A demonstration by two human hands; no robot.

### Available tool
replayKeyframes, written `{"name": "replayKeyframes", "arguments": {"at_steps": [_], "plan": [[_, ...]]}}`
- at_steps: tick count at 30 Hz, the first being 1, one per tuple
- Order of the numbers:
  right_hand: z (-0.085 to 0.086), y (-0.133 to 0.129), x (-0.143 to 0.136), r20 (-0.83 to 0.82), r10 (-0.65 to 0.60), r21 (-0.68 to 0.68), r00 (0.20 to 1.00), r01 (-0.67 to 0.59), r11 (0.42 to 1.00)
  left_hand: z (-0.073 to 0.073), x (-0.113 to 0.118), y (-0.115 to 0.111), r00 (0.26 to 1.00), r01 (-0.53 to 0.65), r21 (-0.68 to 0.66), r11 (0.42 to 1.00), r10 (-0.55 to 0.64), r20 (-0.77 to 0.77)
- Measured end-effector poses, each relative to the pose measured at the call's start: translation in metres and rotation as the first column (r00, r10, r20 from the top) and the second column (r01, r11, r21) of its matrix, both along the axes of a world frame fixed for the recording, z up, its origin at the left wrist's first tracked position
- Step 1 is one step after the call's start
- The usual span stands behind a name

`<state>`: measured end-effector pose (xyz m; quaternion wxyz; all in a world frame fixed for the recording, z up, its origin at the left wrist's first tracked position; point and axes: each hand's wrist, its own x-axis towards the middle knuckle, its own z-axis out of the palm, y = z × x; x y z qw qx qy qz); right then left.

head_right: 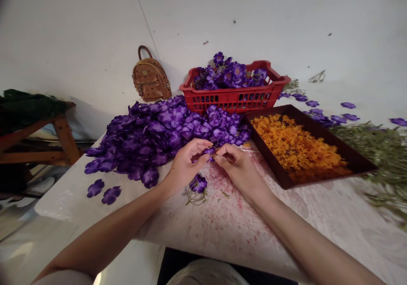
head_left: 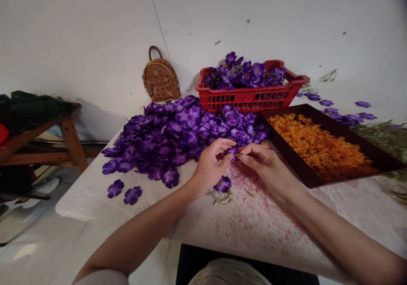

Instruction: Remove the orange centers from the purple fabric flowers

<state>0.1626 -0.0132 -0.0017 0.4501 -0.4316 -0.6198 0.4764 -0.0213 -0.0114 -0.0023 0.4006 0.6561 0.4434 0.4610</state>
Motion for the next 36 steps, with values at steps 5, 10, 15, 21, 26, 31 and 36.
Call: {"name": "replayKeyframes", "arguments": {"at_steps": [5, 10, 15, 21, 26, 31, 36], "plan": [[-0.0020, 0.0004, -0.0003, 0.021, -0.021, 0.010, 1.000, 0.021, 1.000, 0.0017, 0.0015, -0.0006, 0.998, -0.030, -0.056, 0.998, 0.033, 0.051], [-0.0050, 0.0021, 0.0010, 0.043, -0.020, 0.031, 0.999, 0.019, 0.999, 0.0025, 0.0019, -0.0001, 0.996, -0.013, -0.090, 0.996, 0.021, 0.092], [-0.0054, 0.0033, 0.0006, 0.154, -0.045, 0.090, 0.987, 0.031, 0.995, 0.0039, 0.0026, -0.0008, 0.998, -0.015, -0.101, 0.995, 0.021, 0.066], [-0.0009, -0.0002, -0.0030, 0.251, -0.061, 0.120, 0.966, 0.032, 0.992, 0.0020, 0.0042, -0.0019, 0.995, -0.008, -0.108, 0.994, 0.019, 0.101], [-0.0013, 0.0007, -0.0022, 0.224, -0.065, 0.099, 0.972, 0.044, 0.994, -0.0002, 0.0052, -0.0017, 0.985, 0.037, -0.112, 0.993, -0.018, 0.172], [0.0007, 0.0006, -0.0004, -0.101, -0.010, -0.156, 0.995, -0.006, 0.988, 0.0005, 0.0029, -0.0004, 0.973, 0.010, -0.155, 0.988, 0.026, 0.231], [0.0037, -0.0013, -0.0004, -0.270, 0.006, -0.296, 0.963, -0.089, 0.951, -0.0003, 0.0014, -0.0017, 0.997, 0.005, -0.065, 0.998, 0.000, 0.071]]}}
